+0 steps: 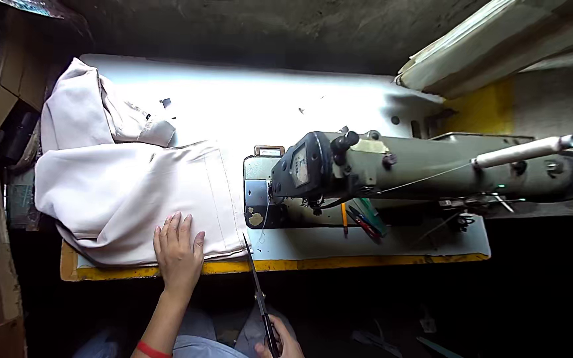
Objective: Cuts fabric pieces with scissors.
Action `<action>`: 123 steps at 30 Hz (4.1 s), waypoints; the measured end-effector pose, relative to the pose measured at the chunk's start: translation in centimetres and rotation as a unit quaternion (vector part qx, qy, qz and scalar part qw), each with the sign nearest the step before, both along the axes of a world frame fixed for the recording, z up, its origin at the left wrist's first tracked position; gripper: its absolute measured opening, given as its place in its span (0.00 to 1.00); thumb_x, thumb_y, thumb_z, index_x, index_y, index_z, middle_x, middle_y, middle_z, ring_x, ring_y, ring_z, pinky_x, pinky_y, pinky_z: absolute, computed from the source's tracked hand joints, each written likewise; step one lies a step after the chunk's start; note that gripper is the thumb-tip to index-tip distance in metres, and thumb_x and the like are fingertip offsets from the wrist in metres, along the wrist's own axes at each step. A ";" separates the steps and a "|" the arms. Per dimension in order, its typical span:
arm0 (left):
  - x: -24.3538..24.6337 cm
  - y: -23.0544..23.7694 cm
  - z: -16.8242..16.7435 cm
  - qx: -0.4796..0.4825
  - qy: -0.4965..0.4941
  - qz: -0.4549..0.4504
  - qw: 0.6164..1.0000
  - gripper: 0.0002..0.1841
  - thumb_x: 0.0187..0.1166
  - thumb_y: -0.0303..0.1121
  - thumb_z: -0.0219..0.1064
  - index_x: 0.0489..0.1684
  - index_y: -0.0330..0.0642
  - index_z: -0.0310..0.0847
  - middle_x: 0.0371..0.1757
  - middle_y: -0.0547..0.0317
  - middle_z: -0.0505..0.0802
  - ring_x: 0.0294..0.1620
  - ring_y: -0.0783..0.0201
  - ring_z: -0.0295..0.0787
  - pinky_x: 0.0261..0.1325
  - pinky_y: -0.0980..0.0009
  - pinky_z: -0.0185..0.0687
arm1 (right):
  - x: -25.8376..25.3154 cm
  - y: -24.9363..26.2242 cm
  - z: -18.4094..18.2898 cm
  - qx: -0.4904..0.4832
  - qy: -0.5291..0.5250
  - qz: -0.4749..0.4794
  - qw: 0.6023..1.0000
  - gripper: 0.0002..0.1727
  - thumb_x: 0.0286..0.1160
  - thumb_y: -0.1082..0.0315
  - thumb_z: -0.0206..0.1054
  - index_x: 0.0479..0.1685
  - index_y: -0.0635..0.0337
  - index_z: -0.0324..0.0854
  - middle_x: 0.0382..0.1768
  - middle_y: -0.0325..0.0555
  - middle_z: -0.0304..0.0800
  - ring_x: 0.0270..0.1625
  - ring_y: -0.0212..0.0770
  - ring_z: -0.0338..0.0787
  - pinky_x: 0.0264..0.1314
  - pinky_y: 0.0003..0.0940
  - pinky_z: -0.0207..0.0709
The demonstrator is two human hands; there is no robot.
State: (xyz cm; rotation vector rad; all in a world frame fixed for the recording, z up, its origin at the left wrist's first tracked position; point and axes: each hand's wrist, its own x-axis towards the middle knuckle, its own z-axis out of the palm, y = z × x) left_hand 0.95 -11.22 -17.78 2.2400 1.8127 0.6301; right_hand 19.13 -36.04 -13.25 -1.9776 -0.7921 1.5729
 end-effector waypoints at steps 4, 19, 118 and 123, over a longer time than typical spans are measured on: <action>1.8 0.2 1.0 -0.021 -0.011 0.018 1.000 0.32 0.87 0.56 0.53 0.80 0.43 0.76 0.84 0.43 0.76 0.90 0.43 0.62 0.91 0.36 0.43 | 0.6 0.3 0.1 -0.010 0.028 0.013 0.999 0.56 0.57 0.25 0.73 0.79 0.62 0.70 0.33 0.40 0.85 0.24 0.34 0.82 0.26 0.36 0.83; 2.6 0.3 -0.9 -0.010 0.029 0.030 0.999 0.29 0.92 0.51 0.45 0.84 0.46 0.73 0.88 0.50 0.73 0.93 0.50 0.59 0.94 0.40 0.39 | 0.2 1.9 -1.5 0.040 0.024 -0.029 0.998 0.54 0.56 0.23 0.72 0.73 0.61 0.75 0.28 0.39 0.84 0.16 0.34 0.78 0.17 0.32 0.78; 4.6 9.0 -0.7 -0.037 0.090 0.029 0.995 0.34 0.92 0.57 0.38 0.94 0.53 0.58 0.95 0.47 0.61 0.97 0.48 0.47 0.94 0.39 0.31 | 0.1 5.5 -1.9 0.081 0.068 -0.015 0.994 0.59 0.54 0.15 0.63 0.73 0.61 0.72 0.26 0.38 0.77 0.18 0.35 0.77 0.18 0.32 0.79; 4.6 9.0 -0.8 -0.038 0.093 0.031 0.994 0.33 0.92 0.56 0.38 0.94 0.53 0.59 0.94 0.47 0.61 0.97 0.48 0.48 0.94 0.40 0.32 | -0.5 6.5 -1.8 0.069 0.047 -0.022 0.996 0.61 0.52 0.14 0.64 0.74 0.61 0.73 0.27 0.38 0.79 0.18 0.34 0.78 0.18 0.31 0.79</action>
